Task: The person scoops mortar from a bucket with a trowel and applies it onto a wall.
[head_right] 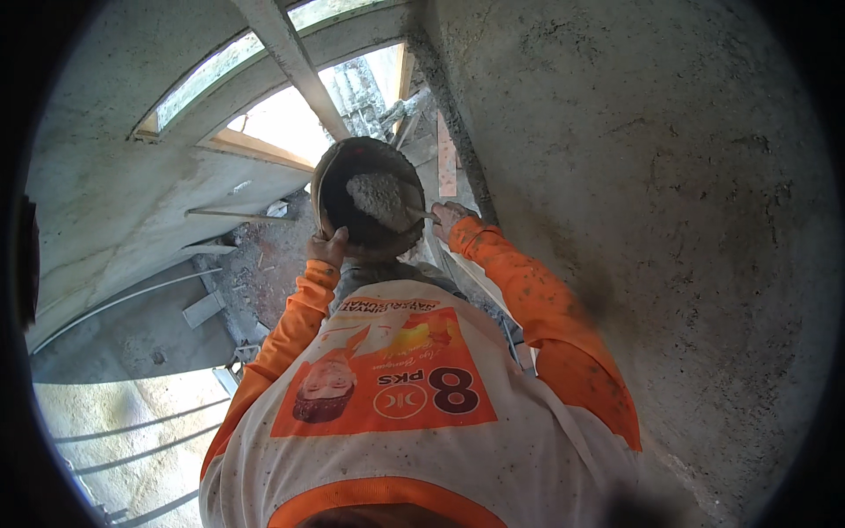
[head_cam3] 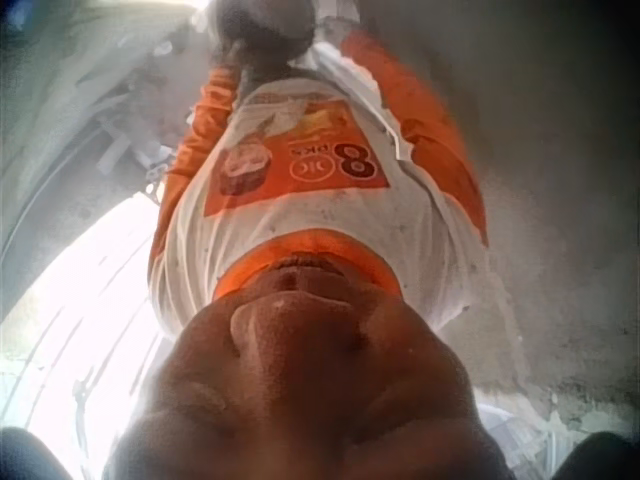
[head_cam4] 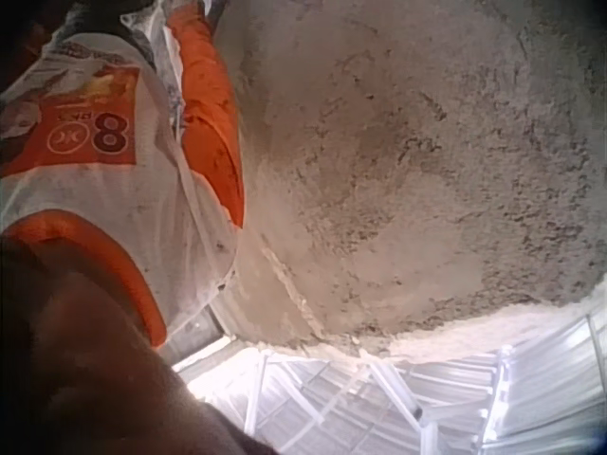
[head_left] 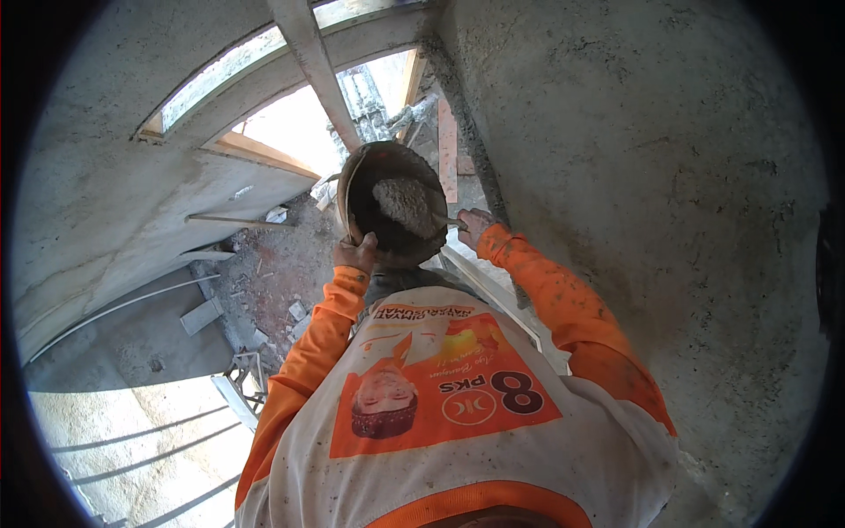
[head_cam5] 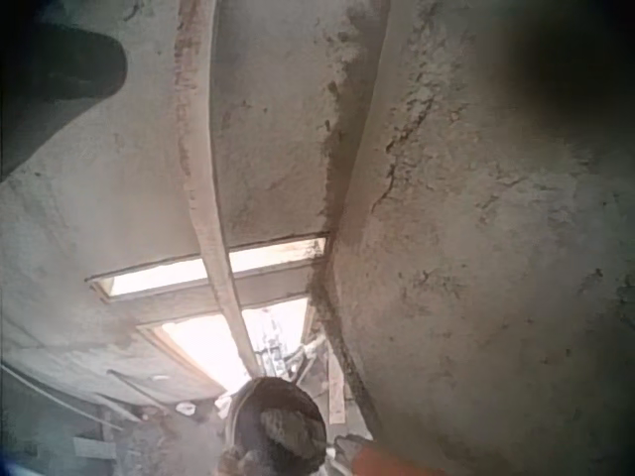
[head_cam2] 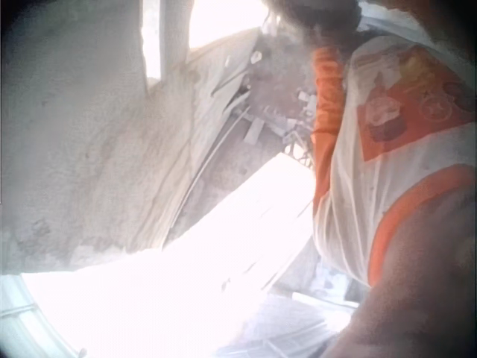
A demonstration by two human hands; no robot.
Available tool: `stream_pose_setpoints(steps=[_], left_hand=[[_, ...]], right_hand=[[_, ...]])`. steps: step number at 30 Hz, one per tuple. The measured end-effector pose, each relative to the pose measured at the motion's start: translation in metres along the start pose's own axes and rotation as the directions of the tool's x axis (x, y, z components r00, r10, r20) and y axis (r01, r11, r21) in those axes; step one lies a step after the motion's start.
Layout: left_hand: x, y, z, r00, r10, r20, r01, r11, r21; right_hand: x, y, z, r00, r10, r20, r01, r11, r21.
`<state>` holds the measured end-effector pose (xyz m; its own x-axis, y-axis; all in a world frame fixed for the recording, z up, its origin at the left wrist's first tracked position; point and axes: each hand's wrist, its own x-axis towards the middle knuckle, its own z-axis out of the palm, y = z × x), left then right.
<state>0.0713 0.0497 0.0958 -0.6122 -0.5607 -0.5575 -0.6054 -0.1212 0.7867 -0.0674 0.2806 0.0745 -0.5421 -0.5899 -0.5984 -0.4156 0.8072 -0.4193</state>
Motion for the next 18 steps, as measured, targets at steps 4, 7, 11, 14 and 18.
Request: stream_pose_setpoints(steps=[4, 7, 11, 14, 18], left_hand=[[0.012, -0.018, -0.001, 0.999, 0.041, -0.017, -0.042, 0.996, -0.08], [0.016, -0.03, -0.005, 0.997, 0.049, -0.055, -0.051, 0.998, -0.025], [0.003, -0.007, -0.005, 0.996, 0.082, -0.039, -0.083, 0.996, -0.035], [0.002, -0.009, -0.007, 0.995, 0.067, -0.069, -0.077, 0.985, -0.156], [0.005, -0.008, -0.005, 0.997, 0.072, -0.02, -0.073, 0.995, -0.069]], right_hand=[[0.011, 0.004, -0.014, 0.964, 0.149, -0.219, -0.172, 0.981, -0.09], [-0.013, -0.033, -0.054, 0.913, 0.085, -0.4, -0.137, 0.985, -0.103], [-0.038, -0.077, -0.127, 0.866, -0.181, -0.465, 0.165, 0.983, -0.076], [-0.036, -0.091, -0.176, 0.846, -0.462, -0.265, 0.491, 0.87, 0.05], [0.003, -0.056, -0.252, 0.981, 0.0, 0.196, -0.114, 0.814, 0.569]])
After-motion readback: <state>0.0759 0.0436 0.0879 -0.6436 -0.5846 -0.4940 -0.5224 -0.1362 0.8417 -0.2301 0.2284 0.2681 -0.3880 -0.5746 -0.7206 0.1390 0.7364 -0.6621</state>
